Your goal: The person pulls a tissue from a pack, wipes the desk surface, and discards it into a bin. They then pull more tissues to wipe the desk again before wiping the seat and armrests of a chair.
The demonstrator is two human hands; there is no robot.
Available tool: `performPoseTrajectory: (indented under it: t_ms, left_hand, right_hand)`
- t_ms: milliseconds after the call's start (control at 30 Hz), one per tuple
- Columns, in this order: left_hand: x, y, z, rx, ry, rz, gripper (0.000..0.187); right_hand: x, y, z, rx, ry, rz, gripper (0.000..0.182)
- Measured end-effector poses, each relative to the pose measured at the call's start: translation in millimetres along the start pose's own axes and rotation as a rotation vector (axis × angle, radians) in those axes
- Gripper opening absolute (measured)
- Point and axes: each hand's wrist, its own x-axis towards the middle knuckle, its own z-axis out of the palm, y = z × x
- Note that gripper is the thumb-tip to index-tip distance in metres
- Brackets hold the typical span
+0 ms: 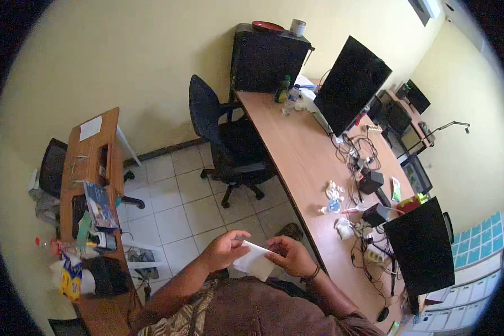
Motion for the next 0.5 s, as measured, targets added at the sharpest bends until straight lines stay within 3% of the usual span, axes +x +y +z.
performPoseTrajectory:
  t_ms: [133,333,500]
  left_hand:
    - [21.9,38.0,-38.4,0.411,-0.079,-0.093,0.033]
    - [51.6,35.8,-63.6,0.179,-0.024,-0.049,0.027]
    - [84.5,45.3,-86.3,0.188,0.015,-0.097,0.025]
  right_hand:
    - [33.7,-20.8,6.2,0.036,0.072,0.098,0.032]
    - [72.9,-16.1,10.1,0.104,0.146,0.132,0.032]
    - [112.0,-34.7,-3.0,0.056,0.137,0.159,0.029]
